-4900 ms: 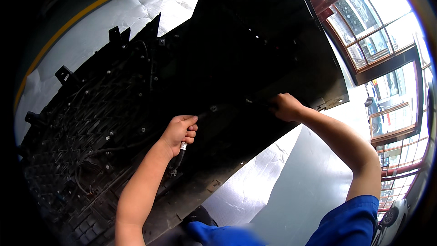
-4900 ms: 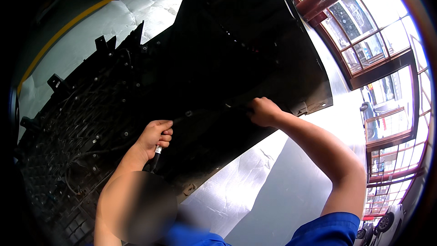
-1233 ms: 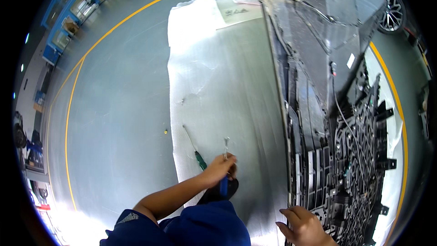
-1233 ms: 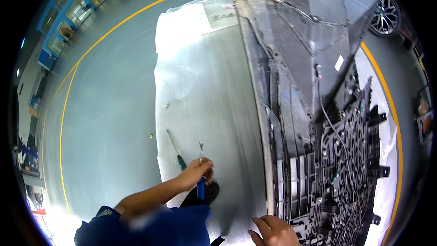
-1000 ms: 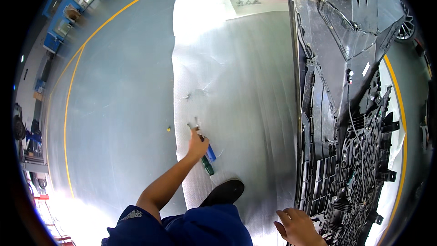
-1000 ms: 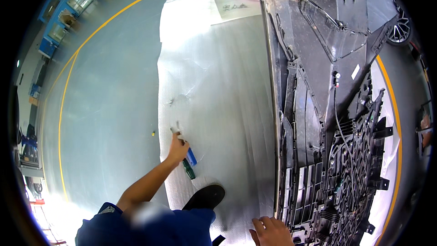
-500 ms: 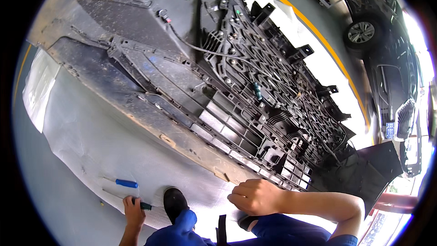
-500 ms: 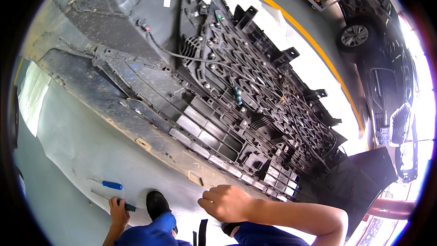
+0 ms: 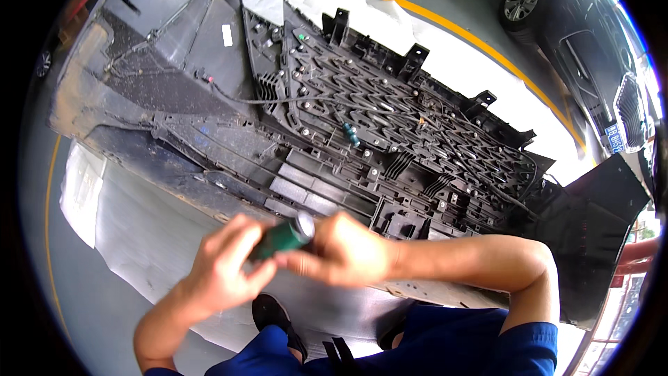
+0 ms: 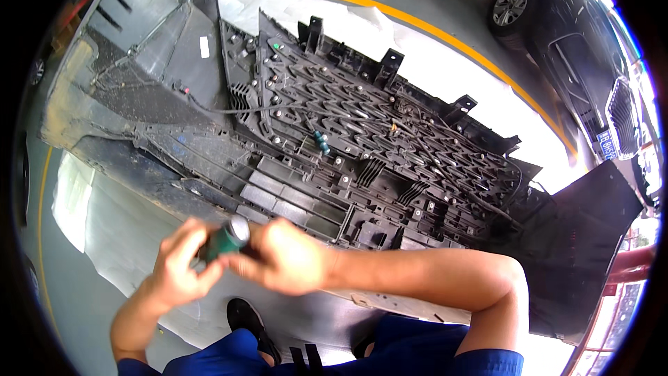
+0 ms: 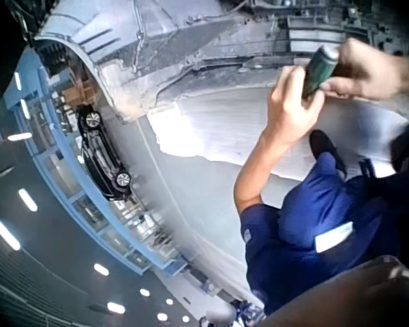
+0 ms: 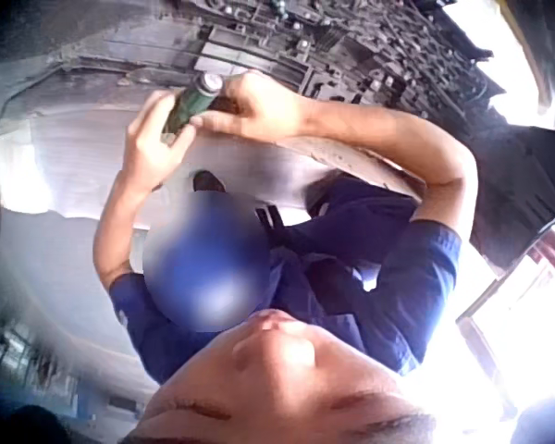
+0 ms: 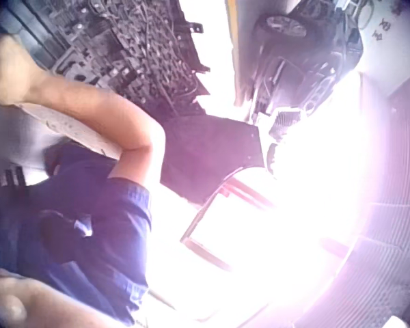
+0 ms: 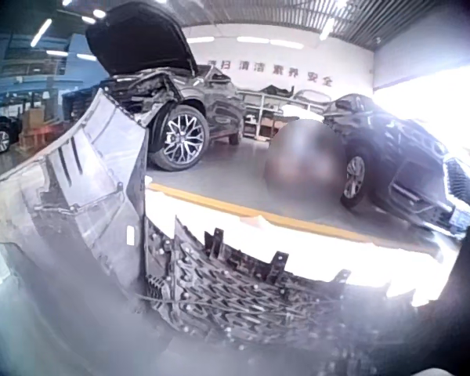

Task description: The person uses a screwdriver to remove screws and clips from a large black plastic car part, likely a bumper or underbody panel, in a workshop. The person repeatedly pries and detaches sections of the panel while handling attached wiring harnesses.

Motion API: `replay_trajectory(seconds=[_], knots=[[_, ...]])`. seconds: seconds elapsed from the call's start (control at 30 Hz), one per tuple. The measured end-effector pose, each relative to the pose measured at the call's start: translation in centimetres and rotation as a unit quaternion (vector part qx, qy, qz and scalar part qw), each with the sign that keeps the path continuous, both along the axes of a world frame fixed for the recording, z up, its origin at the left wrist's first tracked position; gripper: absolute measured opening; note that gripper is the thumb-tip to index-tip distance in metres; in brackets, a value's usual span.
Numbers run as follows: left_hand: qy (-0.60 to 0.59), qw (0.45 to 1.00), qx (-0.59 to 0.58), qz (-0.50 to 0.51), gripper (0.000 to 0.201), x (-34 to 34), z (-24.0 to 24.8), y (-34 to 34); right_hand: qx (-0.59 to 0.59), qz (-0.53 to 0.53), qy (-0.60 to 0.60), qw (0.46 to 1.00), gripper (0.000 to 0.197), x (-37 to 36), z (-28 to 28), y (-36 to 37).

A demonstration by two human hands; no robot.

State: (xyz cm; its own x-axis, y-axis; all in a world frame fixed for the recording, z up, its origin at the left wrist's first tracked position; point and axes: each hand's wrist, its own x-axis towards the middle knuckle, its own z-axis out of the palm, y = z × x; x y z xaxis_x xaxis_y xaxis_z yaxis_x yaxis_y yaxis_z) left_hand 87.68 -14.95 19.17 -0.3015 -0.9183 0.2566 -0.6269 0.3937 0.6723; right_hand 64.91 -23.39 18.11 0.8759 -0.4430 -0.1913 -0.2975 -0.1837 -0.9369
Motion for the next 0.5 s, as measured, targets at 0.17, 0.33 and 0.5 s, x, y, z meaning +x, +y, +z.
replay_trajectory(seconds=[0.17, 0.33, 0.5], knots=[[-0.072, 0.995, -0.061, -0.013, 0.04, -6.6, 2.6, -8.2, 0.056, -0.178, -0.142, 0.972, 0.045, -5.8, 3.5, -5.4], [-0.192, 0.977, 0.033, -0.088, 0.037, -13.3, -0.4, -13.8, 0.006, -0.357, -0.163, 0.92, 0.029, -12.0, -3.0, -7.8], [-0.175, 0.976, 0.106, -0.08, 0.02, -11.7, -8.8, -15.5, 0.061, -0.559, -0.14, 0.815, 0.02, -19.6, -8.8, -13.7]])
